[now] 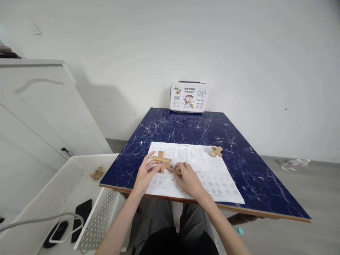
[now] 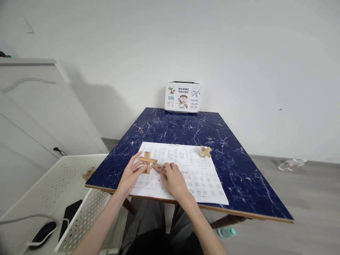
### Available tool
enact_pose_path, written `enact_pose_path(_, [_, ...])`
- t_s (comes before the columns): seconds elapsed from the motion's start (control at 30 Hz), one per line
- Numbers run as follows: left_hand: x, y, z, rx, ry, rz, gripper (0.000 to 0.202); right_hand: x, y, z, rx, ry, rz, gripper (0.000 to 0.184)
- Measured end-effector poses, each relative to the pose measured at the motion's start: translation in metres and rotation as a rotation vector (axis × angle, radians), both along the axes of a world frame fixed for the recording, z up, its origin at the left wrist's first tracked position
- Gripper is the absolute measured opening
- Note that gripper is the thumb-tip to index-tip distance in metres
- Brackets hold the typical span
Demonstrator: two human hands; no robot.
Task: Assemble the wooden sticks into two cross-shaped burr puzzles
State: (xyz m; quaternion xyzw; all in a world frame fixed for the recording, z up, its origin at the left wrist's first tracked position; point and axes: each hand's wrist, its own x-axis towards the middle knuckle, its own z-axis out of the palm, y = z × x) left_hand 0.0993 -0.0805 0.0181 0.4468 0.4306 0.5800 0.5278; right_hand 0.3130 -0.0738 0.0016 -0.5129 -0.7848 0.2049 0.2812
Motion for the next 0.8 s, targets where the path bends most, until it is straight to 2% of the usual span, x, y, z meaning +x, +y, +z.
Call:
enact_pose_path(0.07, [0.0,0.0,0.0,-0.007,-0.003,-0.009,0.068,0.004,-0.001,-0.001,-0.02,0.041,-0.005,0.021])
enact_pose_path(0.2, [0.0,0.001,0.0,-0.024,-0.02,0.001,0.054,0.014,0.0,0.001,-0.082,0.17,-0.028,0.004])
enact_pose_path(0.27, [0.0,0.001,0.0,-0.036,-0.04,0.01,0.053,0.019,0.001,0.005,-0.124,0.269,-0.045,0.009])
enact_pose_path(0.4, [0.0,0.001,0.001,-0.058,-0.084,0.005,0.051,0.026,0.0,0.018,-0.217,0.547,-0.042,0.035])
enact_pose_path(0.47, [-0.001,0.001,0.001,-0.067,-0.099,-0.003,0.05,0.026,-0.002,0.025,-0.272,0.712,-0.021,0.041])
enact_pose_path(0.63, [-0.002,0.002,-0.001,-0.089,-0.116,-0.018,0.05,0.012,-0.009,0.028,-0.403,1.08,0.003,0.044])
enact_pose_path(0.8, [-0.003,0.001,-0.001,-0.095,-0.108,-0.02,0.049,-0.013,-0.016,0.027,-0.518,1.26,0.045,0.037])
